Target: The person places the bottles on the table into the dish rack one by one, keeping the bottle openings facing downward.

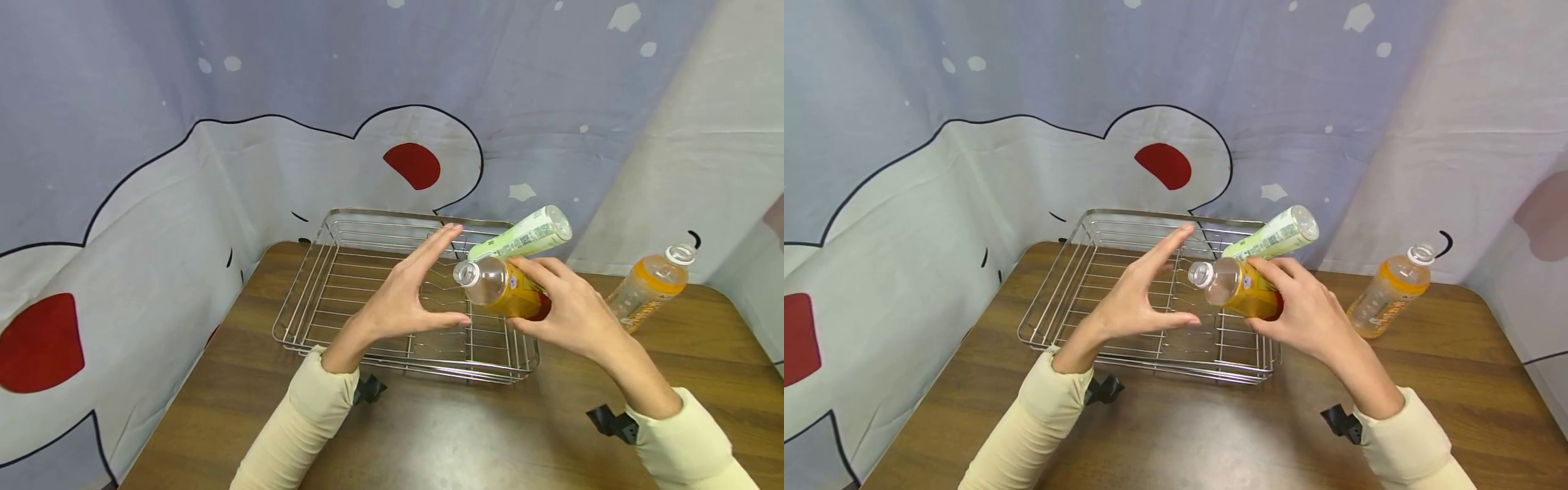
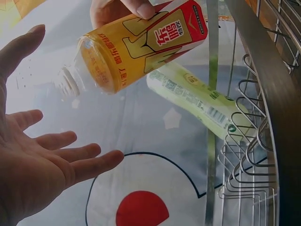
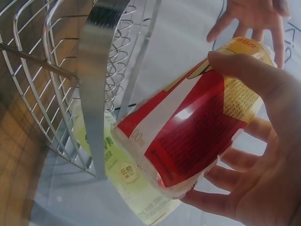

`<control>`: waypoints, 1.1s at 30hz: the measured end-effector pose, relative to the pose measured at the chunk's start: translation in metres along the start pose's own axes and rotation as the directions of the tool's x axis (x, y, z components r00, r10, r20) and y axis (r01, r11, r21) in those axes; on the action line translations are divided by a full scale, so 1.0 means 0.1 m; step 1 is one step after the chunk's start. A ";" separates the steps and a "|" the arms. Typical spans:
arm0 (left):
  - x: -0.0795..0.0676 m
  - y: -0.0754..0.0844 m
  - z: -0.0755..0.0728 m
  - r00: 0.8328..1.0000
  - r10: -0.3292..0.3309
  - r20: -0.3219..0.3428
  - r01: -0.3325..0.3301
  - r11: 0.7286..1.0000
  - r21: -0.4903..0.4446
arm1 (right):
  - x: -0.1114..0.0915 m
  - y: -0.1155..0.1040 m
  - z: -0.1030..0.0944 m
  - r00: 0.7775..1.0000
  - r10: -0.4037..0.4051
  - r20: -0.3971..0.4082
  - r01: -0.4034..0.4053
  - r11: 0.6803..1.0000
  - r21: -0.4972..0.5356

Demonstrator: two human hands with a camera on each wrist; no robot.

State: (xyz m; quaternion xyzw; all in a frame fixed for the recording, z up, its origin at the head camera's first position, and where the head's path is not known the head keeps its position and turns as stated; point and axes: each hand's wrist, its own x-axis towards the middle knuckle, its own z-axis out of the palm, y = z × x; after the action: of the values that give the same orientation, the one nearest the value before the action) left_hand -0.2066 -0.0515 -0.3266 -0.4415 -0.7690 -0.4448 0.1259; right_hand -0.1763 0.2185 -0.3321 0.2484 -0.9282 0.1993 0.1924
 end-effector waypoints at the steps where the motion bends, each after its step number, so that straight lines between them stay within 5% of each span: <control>1: 0.00 0.00 0.00 1.000 0.003 -0.001 -0.003 1.000 0.000 | 0.01 -0.01 0.00 1.000 -0.001 0.004 0.002 1.000 -0.013; 16: -0.03 0.01 0.02 1.000 -0.005 0.002 0.005 1.000 -0.026 | 0.08 -0.13 0.06 0.989 -0.146 -0.037 0.137 0.974 -0.182; 33: -0.07 -0.03 0.14 0.996 -0.017 -0.090 0.014 0.999 -0.034 | 0.13 -0.28 0.08 0.987 -0.160 -0.019 0.147 0.943 -0.298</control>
State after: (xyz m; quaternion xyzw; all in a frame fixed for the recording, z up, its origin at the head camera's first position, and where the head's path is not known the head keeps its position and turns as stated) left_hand -0.2019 -0.0452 -0.3407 -0.4172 -0.7585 -0.4778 0.1498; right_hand -0.1736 0.1880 -0.3253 0.2839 -0.9211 0.0477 0.2621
